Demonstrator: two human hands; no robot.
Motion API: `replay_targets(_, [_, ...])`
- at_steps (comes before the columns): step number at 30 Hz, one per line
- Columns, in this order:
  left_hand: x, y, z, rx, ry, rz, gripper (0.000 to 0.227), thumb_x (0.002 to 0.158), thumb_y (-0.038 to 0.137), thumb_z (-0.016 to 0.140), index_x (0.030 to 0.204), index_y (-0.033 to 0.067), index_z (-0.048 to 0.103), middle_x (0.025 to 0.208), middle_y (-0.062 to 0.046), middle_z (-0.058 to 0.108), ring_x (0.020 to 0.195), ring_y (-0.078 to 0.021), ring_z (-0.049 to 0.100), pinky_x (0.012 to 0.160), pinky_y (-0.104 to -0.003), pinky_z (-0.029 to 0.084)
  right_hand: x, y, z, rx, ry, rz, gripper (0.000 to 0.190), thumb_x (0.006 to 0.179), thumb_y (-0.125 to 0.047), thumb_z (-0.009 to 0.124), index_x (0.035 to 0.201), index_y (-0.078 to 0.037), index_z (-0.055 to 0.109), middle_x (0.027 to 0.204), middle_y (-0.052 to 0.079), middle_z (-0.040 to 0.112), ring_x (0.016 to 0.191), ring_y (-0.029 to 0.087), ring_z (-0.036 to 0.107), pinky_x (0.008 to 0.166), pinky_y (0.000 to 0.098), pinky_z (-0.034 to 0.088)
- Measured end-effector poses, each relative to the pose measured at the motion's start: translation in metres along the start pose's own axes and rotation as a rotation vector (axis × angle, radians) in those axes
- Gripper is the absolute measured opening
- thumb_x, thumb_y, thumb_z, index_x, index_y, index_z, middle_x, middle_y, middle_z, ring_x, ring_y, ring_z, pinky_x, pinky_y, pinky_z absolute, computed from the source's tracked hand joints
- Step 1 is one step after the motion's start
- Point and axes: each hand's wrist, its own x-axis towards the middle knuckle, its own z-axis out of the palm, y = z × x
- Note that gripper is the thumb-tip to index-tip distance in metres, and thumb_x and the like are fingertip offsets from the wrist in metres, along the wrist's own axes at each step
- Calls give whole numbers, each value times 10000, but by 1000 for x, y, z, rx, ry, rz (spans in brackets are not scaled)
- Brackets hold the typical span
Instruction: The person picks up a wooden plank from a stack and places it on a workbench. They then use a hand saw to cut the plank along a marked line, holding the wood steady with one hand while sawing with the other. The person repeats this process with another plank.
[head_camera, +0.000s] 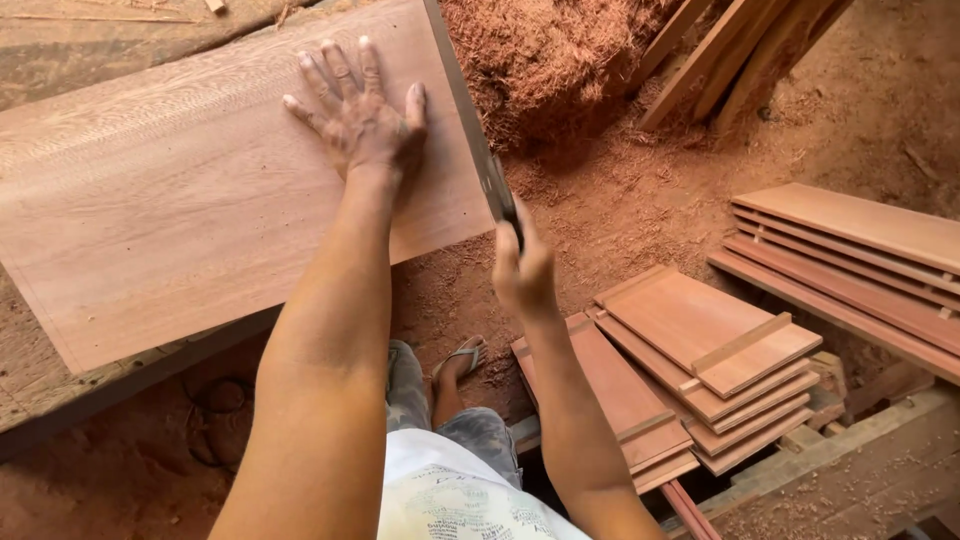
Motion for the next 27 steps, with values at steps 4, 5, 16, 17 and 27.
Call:
replay_targets(4, [-2, -2, 3, -13, 17, 10, 857, 1002, 788, 253, 1687, 331, 14, 1762, -93, -100, 1610, -361, -124, 1215, -714, -127, 17, -25, -1, -88, 58, -31, 511, 1069, -222, 383, 1498, 43, 461, 610, -32, 499, 447, 36, 459, 371, 240, 431])
replay_targets(5, [-5, -3, 6, -16, 11, 14, 851, 1007, 784, 252, 1685, 331, 10, 1762, -88, -107, 1609, -354, -133, 1219, -710, -132, 9, -32, -4, -100, 61, -31, 508, 1071, -223, 387, 1500, 38, 460, 608, -31, 503, 448, 35, 464, 365, 236, 436])
replay_targets(16, [-6, 2, -9, -32, 15, 4, 845, 1001, 739, 280, 1690, 310, 46, 1751, -107, -89, 1592, -382, -122, 1203, -726, -120, -151, -27, -53, -190, 116, -86, 430, 1042, -68, 452, 1453, 40, 519, 1044, 152, 673, 908, 194, 653, 746, 338, 535])
replay_targets(17, [-5, 2, -7, -29, 16, 6, 839, 1001, 732, 280, 1691, 310, 53, 1749, -107, -86, 1591, -388, -120, 1201, -735, -116, -126, -42, -49, -207, 108, -227, 409, 1069, -59, 426, 1458, 46, 501, 1209, 222, 682, 1073, 275, 676, 847, 394, 556])
replay_targets(27, [-5, 2, -15, -18, 17, 16, 847, 1003, 743, 271, 1694, 300, 62, 1751, -128, -76, 1599, -408, -92, 1199, -769, -85, -45, -12, -17, -69, 61, -118, 383, 1102, -171, 442, 1420, 2, 569, 781, -7, 535, 582, 79, 486, 473, 261, 428])
